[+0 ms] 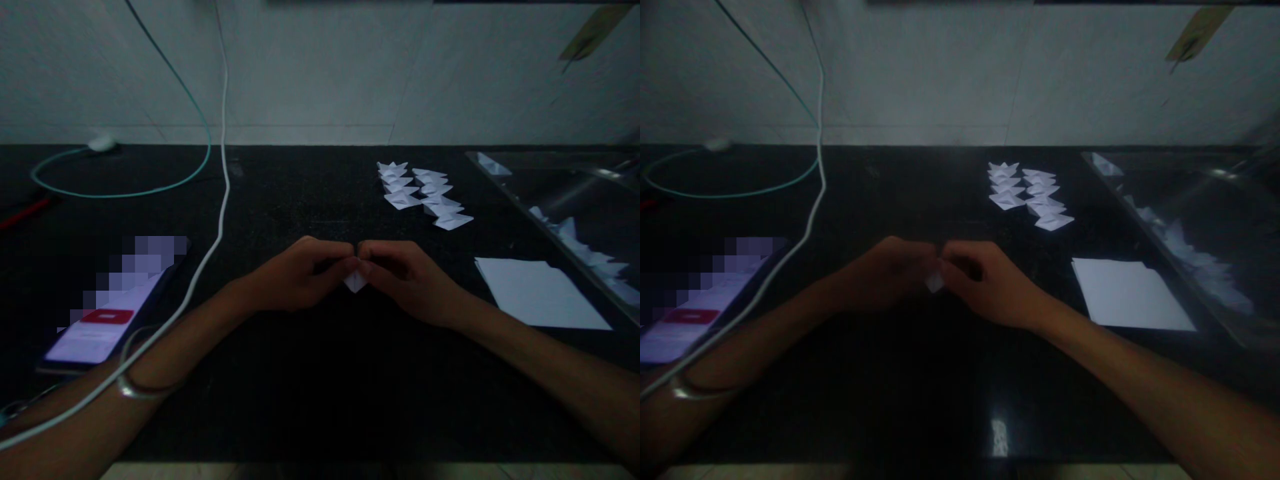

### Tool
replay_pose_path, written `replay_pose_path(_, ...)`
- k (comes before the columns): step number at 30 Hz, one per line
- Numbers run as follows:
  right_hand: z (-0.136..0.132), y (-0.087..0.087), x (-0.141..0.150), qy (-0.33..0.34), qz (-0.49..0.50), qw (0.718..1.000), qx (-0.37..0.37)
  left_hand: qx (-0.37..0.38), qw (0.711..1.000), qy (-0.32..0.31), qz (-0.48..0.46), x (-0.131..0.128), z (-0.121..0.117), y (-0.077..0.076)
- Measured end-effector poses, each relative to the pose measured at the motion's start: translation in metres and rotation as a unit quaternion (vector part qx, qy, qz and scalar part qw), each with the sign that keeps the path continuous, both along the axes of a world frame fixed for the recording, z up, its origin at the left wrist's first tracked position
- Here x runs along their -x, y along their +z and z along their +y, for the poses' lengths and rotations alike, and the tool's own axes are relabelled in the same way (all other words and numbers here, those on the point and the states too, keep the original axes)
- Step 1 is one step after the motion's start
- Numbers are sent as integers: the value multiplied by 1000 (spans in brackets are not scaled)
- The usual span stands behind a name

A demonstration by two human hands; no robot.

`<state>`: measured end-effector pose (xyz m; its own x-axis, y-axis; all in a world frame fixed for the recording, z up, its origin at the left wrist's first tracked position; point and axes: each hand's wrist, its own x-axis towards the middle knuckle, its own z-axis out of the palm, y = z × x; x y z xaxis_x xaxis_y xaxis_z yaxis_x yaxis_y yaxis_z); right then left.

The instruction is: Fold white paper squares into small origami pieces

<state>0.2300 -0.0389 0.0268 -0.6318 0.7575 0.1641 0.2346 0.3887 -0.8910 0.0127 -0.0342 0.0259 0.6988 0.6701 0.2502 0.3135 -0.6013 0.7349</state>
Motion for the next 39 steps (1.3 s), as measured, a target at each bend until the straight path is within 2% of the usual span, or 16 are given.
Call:
replay_pose_path(4,1,3,-2,32,-16,999,-6,16,1000,-16,3,0,-1,1)
replay_pose_path(10,0,4,-3,-27,17,996,-80,20,999,-4,-29,1,1,3)
replay_pose_path(12,-1,5,-2,-63,32,992,-105,5,998,27,-48,1,1,4)
replay_pose_path(16,-3,5,-1,-131,62,980,-133,-37,987,130,-88,-2,1,6)
replay_pose_path(19,-3,3,0,-128,66,980,-136,-63,971,198,-117,-6,1,7)
replay_pose_path(22,-3,2,1,-101,35,984,-140,-64,964,226,-128,-8,1,7)
replay_pose_path(26,-4,3,1,-85,-6,982,-166,-27,970,208,-123,-9,1,5)
replay_pose_path(29,-4,3,0,-82,-6,978,-191,4,984,146,-105,-7,2,4)
replay_pose_path(33,-4,2,0,-74,11,977,-199,9,996,64,-56,-3,1,1)
replay_pose_path(39,-3,3,-1,-44,13,989,-142,-2,996,65,-68,-1,2,-1)
